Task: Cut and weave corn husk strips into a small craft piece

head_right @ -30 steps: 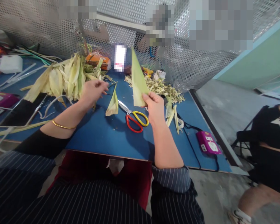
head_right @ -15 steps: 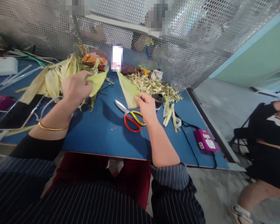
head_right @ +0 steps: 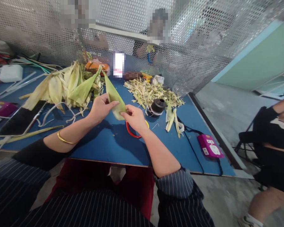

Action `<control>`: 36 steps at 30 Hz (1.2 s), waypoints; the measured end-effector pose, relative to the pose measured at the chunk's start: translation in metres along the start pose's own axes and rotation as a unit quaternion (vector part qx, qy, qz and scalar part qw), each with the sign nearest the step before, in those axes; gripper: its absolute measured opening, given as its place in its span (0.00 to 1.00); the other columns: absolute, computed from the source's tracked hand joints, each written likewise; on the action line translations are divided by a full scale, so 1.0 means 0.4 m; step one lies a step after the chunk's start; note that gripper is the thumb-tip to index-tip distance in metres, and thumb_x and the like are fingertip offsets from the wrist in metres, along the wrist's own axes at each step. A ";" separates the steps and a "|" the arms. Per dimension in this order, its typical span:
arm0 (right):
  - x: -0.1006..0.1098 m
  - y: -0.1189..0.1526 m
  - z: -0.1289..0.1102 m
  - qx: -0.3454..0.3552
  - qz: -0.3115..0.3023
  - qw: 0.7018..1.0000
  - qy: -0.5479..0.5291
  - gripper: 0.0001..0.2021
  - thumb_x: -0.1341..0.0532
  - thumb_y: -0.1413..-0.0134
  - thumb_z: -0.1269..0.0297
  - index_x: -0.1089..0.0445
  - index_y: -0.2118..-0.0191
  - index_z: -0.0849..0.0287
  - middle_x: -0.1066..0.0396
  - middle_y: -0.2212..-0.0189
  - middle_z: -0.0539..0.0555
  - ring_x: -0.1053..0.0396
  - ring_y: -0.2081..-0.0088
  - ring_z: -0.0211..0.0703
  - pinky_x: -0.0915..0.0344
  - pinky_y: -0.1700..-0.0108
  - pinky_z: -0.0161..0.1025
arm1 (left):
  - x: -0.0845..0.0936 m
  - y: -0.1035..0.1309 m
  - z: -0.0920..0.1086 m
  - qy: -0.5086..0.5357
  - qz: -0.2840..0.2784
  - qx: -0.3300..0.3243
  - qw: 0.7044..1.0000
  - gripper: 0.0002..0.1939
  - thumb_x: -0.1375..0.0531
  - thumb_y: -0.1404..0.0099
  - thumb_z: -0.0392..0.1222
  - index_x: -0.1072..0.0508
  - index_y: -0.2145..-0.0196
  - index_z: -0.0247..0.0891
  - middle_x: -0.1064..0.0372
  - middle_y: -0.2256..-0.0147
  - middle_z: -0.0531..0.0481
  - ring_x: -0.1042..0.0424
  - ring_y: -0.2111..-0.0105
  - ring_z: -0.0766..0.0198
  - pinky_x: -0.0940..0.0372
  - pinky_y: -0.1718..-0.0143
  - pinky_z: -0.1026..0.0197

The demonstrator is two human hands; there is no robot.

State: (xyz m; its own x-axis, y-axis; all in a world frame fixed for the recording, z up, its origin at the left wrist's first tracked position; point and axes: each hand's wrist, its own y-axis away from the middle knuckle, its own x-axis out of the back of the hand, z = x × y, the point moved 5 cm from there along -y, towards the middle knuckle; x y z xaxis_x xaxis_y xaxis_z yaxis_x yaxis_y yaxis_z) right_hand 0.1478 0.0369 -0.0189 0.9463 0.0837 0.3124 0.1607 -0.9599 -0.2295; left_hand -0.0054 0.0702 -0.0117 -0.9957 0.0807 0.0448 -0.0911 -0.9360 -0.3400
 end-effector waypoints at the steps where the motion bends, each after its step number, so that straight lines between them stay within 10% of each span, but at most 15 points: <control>1: -0.002 0.001 0.000 -0.016 -0.005 0.999 -0.028 0.10 0.35 0.53 0.56 0.29 0.71 0.58 0.36 0.79 0.46 0.40 0.76 0.34 0.41 0.71 0.34 | -0.001 0.001 0.002 0.025 -0.013 0.012 1.000 0.12 0.36 0.47 0.43 0.28 0.67 0.33 0.26 0.68 0.49 0.30 0.69 0.64 0.34 0.66 0.62; 9: 0.038 -0.009 0.011 -0.084 0.043 0.964 -0.247 0.13 0.32 0.58 0.55 0.28 0.67 0.57 0.29 0.73 0.48 0.33 0.72 0.36 0.36 0.67 0.36 | -0.067 0.061 0.005 0.100 -0.326 0.190 0.921 0.15 0.32 0.51 0.41 0.23 0.65 0.32 0.25 0.68 0.47 0.28 0.71 0.63 0.35 0.66 0.61; 20: 0.138 -0.015 0.033 -0.030 0.320 0.918 -0.233 0.11 0.32 0.65 0.64 0.30 0.71 0.59 0.33 0.78 0.45 0.42 0.79 0.31 0.49 0.82 0.31 | -0.011 0.015 -0.035 0.061 -0.110 0.244 0.962 0.10 0.30 0.55 0.40 0.26 0.76 0.33 0.31 0.79 0.53 0.35 0.80 0.70 0.38 0.77 0.67; 27: 0.133 -0.008 0.038 -0.017 0.365 0.896 -0.252 0.13 0.32 0.65 0.62 0.30 0.69 0.60 0.32 0.77 0.45 0.39 0.80 0.31 0.45 0.82 0.31 | -0.039 0.032 -0.047 0.263 -0.057 0.300 0.915 0.13 0.32 0.53 0.33 0.24 0.66 0.32 0.25 0.63 0.43 0.26 0.66 0.64 0.30 0.63 0.63; 33: 0.172 -0.007 0.046 -0.011 0.399 0.884 -0.242 0.11 0.34 0.60 0.61 0.34 0.70 0.58 0.34 0.79 0.44 0.35 0.78 0.33 0.38 0.76 0.32 | 0.016 0.003 -0.029 0.210 0.056 0.173 0.961 0.09 0.34 0.50 0.36 0.25 0.67 0.36 0.26 0.69 0.51 0.31 0.73 0.71 0.35 0.72 0.69; 36: 0.218 0.003 0.019 0.024 0.447 0.878 -0.168 0.09 0.36 0.56 0.61 0.33 0.67 0.56 0.32 0.74 0.46 0.31 0.72 0.34 0.36 0.70 0.32 | 0.037 -0.019 -0.008 0.140 0.008 0.135 0.981 0.10 0.35 0.50 0.37 0.25 0.67 0.36 0.29 0.73 0.54 0.36 0.77 0.73 0.43 0.79 0.71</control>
State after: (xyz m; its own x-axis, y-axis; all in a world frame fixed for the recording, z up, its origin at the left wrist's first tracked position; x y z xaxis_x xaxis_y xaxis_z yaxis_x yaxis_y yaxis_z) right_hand 0.2326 0.0449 0.0011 0.7278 -0.6163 -0.3010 -0.6853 -0.6703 -0.2846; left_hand -0.0197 0.0795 -0.0115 -0.9653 0.1203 -0.2320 -0.1054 -0.9916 -0.0755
